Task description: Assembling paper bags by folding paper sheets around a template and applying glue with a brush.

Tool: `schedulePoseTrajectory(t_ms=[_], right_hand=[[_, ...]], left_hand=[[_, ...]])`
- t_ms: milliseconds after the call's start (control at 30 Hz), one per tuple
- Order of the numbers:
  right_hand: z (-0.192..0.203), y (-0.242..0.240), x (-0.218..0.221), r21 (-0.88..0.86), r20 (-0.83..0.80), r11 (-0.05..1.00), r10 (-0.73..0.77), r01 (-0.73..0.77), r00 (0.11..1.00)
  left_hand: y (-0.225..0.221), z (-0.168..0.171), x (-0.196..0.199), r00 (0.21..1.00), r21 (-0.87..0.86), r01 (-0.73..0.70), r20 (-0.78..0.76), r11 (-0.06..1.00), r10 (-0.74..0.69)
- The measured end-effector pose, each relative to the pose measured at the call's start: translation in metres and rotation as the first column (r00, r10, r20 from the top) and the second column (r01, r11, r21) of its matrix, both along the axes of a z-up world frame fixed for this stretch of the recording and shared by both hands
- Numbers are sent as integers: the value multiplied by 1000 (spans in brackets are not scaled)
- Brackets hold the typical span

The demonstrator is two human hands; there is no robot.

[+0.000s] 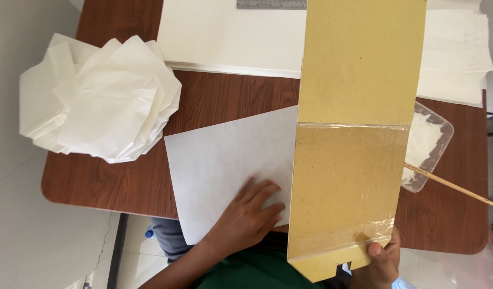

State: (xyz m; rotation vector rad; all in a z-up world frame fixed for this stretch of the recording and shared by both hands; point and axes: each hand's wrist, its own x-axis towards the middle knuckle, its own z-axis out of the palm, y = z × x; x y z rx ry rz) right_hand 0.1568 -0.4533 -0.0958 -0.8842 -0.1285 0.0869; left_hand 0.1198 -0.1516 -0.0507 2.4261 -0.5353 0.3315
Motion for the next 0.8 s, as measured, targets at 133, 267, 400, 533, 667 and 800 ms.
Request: schedulePoseTrajectory(t_ms=[133,267,400,533,667,800], right_hand=[[5,25,-1,-191,-52,970,-162,150,985],[38,72,11,-335,-56,927,-199,170,978],[48,99,26,-497,-180,859,-246,128,952],[51,114,38,-656,-209,753,-235,42,949],[55,122,35,-749,-234,663,-234,-21,944],[60,132,29,-945,88,298,-154,131,984]], left_hand=[[20,-1,2,978,217,-182,-60,959,200],[43,7,9,990,57,-2,-141,998,10],[47,10,10,993,-1,-50,-107,999,50],[65,6,-3,925,133,-373,-20,918,379],[77,8,-16,868,275,-485,33,830,496],[71,5,-25,857,286,-500,29,818,514]])
